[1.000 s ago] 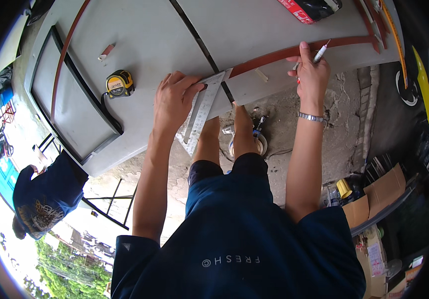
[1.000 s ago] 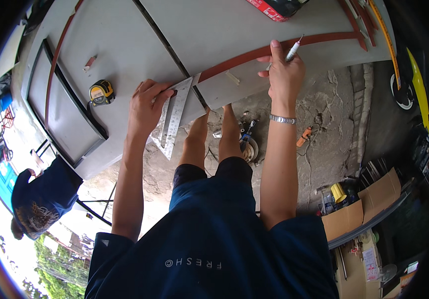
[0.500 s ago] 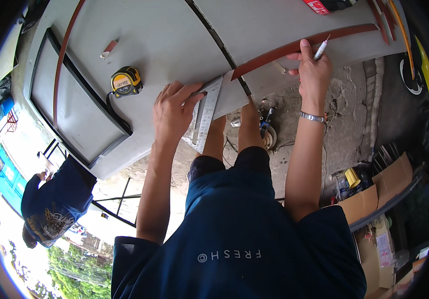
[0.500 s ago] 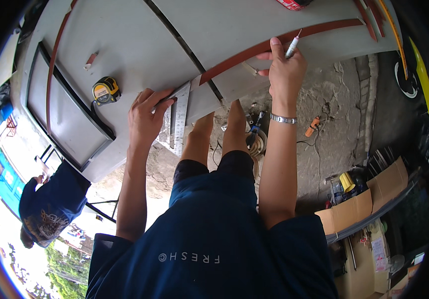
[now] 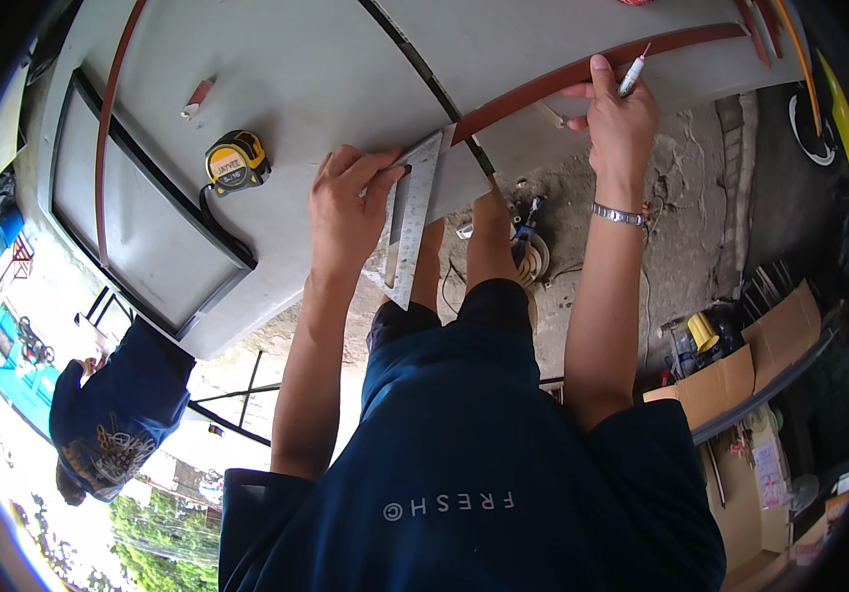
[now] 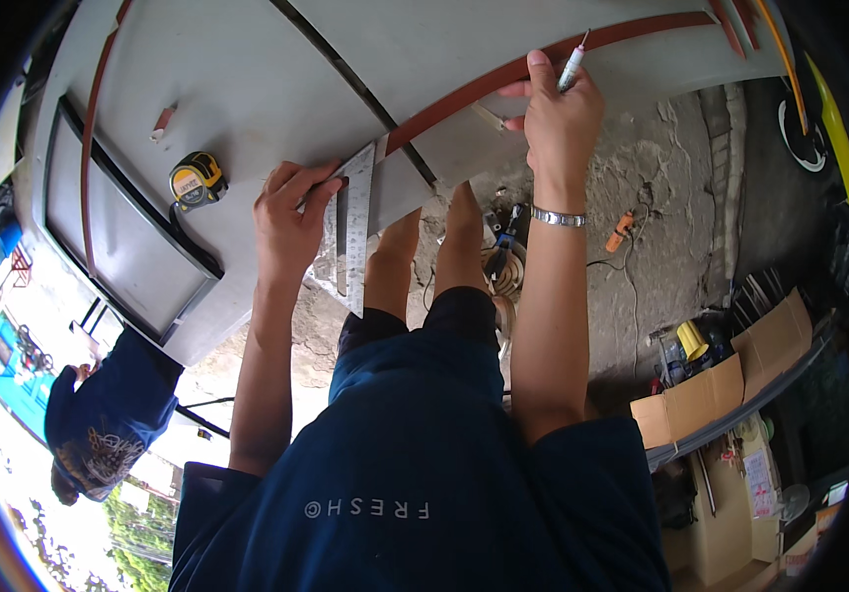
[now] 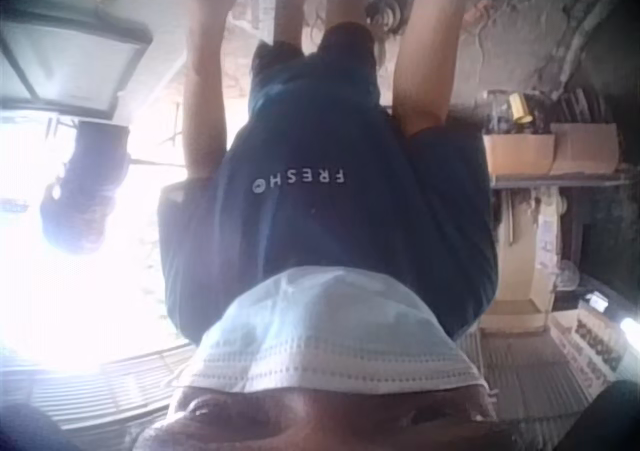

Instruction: The person cuts a strip of brown molding using a miter saw, then takes it to a table where they use a tape measure and a marker to mark specific lengths, followed by using a speed square to draw straight lines on the molding.

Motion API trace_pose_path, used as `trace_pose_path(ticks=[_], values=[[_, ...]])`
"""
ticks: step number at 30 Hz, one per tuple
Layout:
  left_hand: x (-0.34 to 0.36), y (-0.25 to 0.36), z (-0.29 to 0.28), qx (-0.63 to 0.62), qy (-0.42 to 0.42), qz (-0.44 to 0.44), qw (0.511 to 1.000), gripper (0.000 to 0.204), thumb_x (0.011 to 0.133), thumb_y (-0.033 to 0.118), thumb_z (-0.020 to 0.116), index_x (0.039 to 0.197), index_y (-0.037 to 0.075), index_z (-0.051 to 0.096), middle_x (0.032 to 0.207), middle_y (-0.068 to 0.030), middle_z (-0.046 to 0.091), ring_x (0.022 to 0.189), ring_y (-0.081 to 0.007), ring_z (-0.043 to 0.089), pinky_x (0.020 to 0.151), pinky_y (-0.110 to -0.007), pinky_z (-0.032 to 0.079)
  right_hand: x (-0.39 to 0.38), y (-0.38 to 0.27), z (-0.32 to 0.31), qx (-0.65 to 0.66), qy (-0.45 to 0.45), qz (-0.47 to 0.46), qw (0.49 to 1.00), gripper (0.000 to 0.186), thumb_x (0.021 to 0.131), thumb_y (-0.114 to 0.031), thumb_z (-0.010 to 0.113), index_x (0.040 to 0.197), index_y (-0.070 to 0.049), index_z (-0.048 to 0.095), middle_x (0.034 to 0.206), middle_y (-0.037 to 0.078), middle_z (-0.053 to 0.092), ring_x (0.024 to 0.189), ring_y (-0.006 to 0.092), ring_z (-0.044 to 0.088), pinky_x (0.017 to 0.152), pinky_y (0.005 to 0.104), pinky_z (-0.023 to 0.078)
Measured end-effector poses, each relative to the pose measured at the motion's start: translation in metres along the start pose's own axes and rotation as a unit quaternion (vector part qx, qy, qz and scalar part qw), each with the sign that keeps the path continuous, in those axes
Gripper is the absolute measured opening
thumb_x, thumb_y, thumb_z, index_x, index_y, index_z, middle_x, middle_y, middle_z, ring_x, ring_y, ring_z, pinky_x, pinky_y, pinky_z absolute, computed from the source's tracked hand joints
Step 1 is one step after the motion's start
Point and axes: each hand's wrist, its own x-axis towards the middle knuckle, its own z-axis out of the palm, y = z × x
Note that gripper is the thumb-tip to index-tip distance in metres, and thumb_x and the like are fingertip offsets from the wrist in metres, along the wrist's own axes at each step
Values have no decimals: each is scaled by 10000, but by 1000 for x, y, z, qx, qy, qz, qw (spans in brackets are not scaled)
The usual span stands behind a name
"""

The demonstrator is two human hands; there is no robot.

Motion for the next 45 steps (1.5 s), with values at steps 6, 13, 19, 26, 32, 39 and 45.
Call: trace_pose_path(ticks=[6, 13, 19, 26, 32, 39, 45], values=[[1, -2, -2, -5, -12, 2, 1000, 171, 815, 71, 793, 986, 63, 787, 881, -110, 711, 806, -298, 664, 723, -391, 536, 1, 5, 2, 21, 5, -17, 1000, 304, 1011, -258, 656, 967, 35, 591, 699, 130, 714, 473, 121, 617, 379, 250, 491], [0, 2, -4, 2, -21, -12, 1000, 166, 829, 80, 784, 994, 56, 787, 908, -116, 724, 865, -305, 670, 758, -391, 539, 0, 6, 1, 13, 10, -8, 1000, 319, 1013, -317, 666, 1010, 0, 640, 721, 111, 716, 476, 88, 551, 415, 250, 481], [-1, -2, -4, -16, -29, -16, 999, 193, 835, 67, 782, 1027, 53, 788, 919, -120, 721, 859, -285, 674, 774, -366, 537, -4, 0, 2, 0, 12, -13, 1000, 306, 1009, -275, 663, 954, 19, 598, 705, 125, 723, 404, 109, 540, 379, 248, 487], [0, -1, -2, -27, -22, -25, 999, 208, 819, 85, 796, 1026, 67, 797, 927, -125, 732, 879, -305, 669, 775, -383, 543, -3, 6, -2, -24, 29, -33, 999, 333, 1020, -294, 648, 1018, 32, 582, 738, 89, 683, 516, 105, 596, 447, 234, 483], [0, 0, -5, -25, -28, -32, 999, 217, 815, 83, 798, 1031, 67, 797, 931, -124, 733, 888, -302, 671, 781, -379, 544, -46, 14, -21, 132, 40, -92, 986, 409, 1064, -269, 556, 1336, 13, 441, 936, 95, 604, 771, 144, 669, 572, 242, 509], [-1, -3, -6, -17, -44, -22, 999, 225, 855, 67, 771, 1080, 62, 788, 936, -117, 710, 867, -242, 692, 802, -335, 532, -104, 16, -25, 366, -103, -149, 913, 433, 1024, -129, 559, 1421, -15, 429, 1249, 227, 656, 842, 168, 673, 685, 280, 531], [-1, -2, -5, -14, -46, -30, 998, 230, 858, 74, 771, 1087, 72, 788, 947, -119, 711, 874, -247, 695, 806, -336, 533, -133, 50, 15, 135, -51, -206, 968, 160, 1021, -100, 617, 1134, 13, 626, 856, 64, 692, 649, 86, 607, 600, 209, 473]])
